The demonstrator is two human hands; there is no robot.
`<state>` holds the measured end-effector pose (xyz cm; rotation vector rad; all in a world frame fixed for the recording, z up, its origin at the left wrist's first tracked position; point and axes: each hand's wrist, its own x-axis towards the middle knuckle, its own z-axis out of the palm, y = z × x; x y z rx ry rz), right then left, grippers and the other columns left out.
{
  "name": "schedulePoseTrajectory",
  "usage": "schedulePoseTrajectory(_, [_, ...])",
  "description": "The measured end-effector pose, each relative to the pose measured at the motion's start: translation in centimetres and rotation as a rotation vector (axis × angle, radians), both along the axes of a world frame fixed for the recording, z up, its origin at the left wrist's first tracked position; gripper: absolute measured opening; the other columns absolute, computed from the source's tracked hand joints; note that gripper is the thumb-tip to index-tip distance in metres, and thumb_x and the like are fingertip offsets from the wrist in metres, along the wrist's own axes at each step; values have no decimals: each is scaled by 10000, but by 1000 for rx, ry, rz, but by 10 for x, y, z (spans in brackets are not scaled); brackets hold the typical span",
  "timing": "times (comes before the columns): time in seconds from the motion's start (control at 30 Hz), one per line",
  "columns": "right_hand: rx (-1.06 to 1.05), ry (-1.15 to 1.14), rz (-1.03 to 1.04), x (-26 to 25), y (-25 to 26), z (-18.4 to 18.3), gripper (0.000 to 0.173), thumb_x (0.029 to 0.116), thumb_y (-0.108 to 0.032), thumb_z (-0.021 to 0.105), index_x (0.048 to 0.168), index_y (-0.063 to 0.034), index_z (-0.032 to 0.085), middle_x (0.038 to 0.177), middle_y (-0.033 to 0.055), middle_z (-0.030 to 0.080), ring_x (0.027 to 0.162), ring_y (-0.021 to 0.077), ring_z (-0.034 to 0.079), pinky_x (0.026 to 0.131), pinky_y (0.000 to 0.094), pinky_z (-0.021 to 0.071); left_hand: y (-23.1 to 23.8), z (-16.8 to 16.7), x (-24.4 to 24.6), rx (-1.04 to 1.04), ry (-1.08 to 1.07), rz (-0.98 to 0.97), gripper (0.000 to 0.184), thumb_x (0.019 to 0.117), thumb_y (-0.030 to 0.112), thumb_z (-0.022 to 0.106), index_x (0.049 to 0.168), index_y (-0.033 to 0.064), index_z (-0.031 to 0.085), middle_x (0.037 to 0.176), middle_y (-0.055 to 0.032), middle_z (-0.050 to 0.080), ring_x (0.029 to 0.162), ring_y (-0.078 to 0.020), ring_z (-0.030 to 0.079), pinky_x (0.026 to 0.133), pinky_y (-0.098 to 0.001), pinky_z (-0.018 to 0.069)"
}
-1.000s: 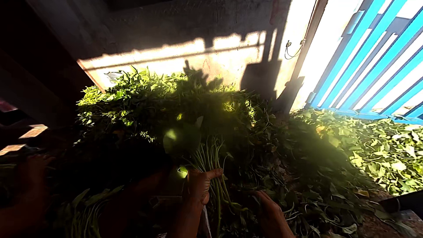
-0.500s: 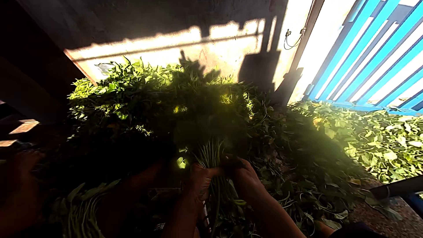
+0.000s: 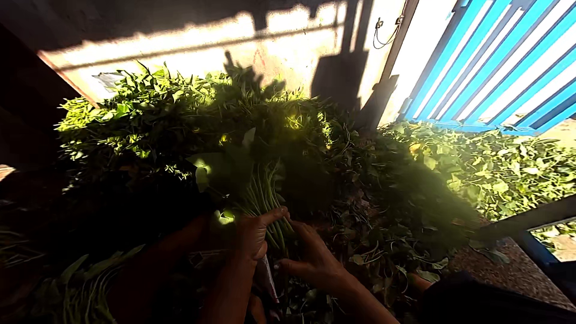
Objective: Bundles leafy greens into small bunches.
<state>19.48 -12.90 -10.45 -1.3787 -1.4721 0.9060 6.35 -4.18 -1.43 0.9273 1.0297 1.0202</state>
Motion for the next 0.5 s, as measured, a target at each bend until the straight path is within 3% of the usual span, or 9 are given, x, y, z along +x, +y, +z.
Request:
schedulePoseTrajectory(0.03, [-2,54,7,-6,4,-7,767,838,-588,759,1402,-99,581,1319,39,654,1283,167,568,1189,501,362,-1,0,1,-15,-35,-27,284,849,-76,750,1119,-21,682,966,-203,754,811,-270,747,737,-403,631])
schedulePoseTrajectory(0.07, [-13,143,19,-11,8,-14,608,857,-495,766,1290,-90,634,1166,19,709,1146,121,639,1117,443,439,-1,0,1,-25,-79,-48,254,872,-80,721,1117,-26,682,973,-211,747,817,-279,742,751,-416,629])
schedulePoseTrajectory(0.1, [-31,274,58,-15,10,-20,446,884,-401,766,1177,-81,662,1026,19,728,990,107,691,954,371,554,-1,-1,0,-29,-110,-60,237,888,-86,696,1117,-30,676,978,-219,744,822,-295,746,765,-438,635])
schedulePoseTrajectory(0.13, [-40,418,118,-18,10,-25,345,915,-308,754,1126,-48,670,954,44,734,897,124,709,846,351,590,0,-2,-1,-34,-124,-62,220,901,-89,677,1114,-32,667,979,-222,743,825,-308,750,771,-458,640])
schedulePoseTrajectory(0.2, [-47,596,230,-25,4,-31,272,972,-241,695,1107,-5,670,896,70,723,822,144,700,772,344,589,0,-1,-4,-46,-125,-44,203,923,-87,648,1117,-27,654,969,-214,740,820,-323,753,763,-484,646])
schedulePoseTrajectory(0.27, [-79,607,308,-29,-8,-43,292,1001,-275,658,1123,-9,664,881,63,719,800,139,697,759,344,586,3,2,-8,-62,-122,9,175,939,-67,637,1105,-16,652,945,-190,743,789,-307,753,729,-476,651])
schedulePoseTrajectory(0.4, [-154,516,324,-13,-29,-75,364,943,-255,740,1195,-33,599,963,71,697,862,140,684,794,354,579,17,0,-14,-139,-94,168,113,958,-7,630,1071,-8,638,891,-153,728,744,-254,735,694,-436,644])
schedulePoseTrajectory(0.47, [-193,432,233,4,-30,-89,487,859,-278,831,1220,-44,600,1042,79,706,946,149,692,859,361,585,14,-6,-8,-174,-77,222,148,950,-8,645,1096,-16,624,889,-161,719,740,-257,723,692,-439,636])
schedulePoseTrajectory(0.5, [-226,310,157,12,-30,-102,641,795,-368,877,1284,-64,595,1142,84,698,1045,162,680,936,373,575,14,-7,-6,-177,-76,235,173,942,-5,659,1111,-19,625,898,-164,723,744,-263,728,694,-441,640])
